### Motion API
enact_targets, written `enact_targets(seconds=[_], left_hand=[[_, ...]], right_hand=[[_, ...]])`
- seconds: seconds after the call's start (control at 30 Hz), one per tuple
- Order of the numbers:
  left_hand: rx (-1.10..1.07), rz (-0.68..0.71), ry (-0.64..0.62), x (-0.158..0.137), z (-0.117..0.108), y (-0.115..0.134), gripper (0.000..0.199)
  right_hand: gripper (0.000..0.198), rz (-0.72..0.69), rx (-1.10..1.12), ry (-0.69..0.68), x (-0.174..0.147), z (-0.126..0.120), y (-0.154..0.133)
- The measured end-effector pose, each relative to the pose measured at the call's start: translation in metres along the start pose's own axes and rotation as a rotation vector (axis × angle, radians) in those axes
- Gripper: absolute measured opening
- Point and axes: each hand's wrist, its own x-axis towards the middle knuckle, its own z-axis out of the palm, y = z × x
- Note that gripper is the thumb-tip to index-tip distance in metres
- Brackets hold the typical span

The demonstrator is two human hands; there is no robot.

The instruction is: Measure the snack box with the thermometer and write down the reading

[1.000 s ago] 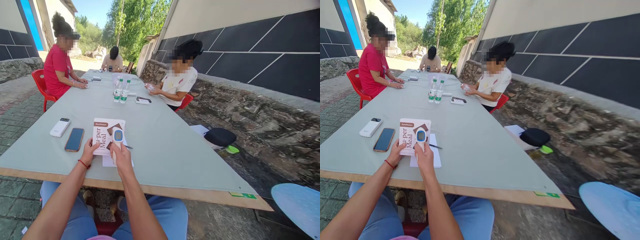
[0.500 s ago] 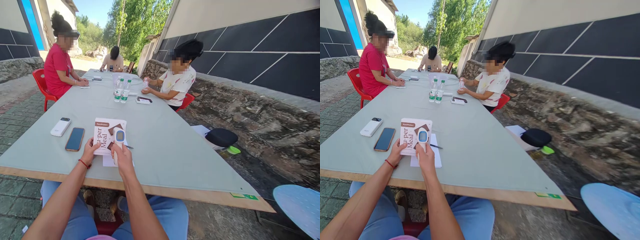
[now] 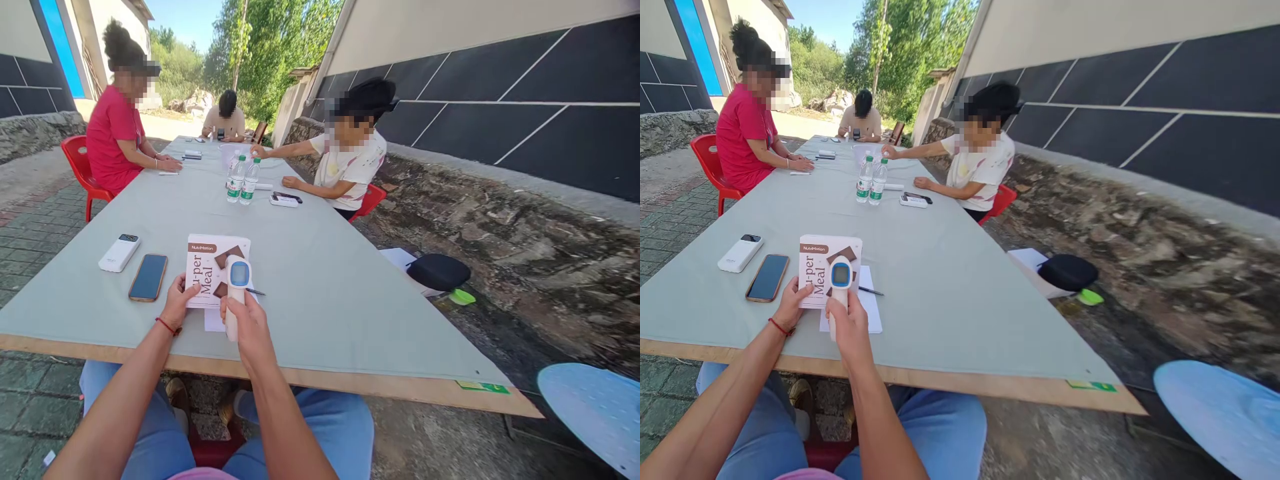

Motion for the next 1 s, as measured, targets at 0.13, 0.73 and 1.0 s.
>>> enact_targets(seconds=[0.13,0.73,1.0], left_hand=[[-0.012,0.000,0.002,-0.001,0.001,0.001,0.063],[-0.065,-0.024,0.027,0.005,0.001,0.011,0.060],[-0.086,0.037,0.095,0.070,0.022,0.027,0.066]], right_hand=[[0.022,-0.069,-0.002,-0.063,-0.022,0.003,-0.014],[0.033,-0.202,-0.223,0.113,-0.036,-0.060,-0.032],[0.037,0.151,-1.400,0.221,0.061,-0.201,0.002]])
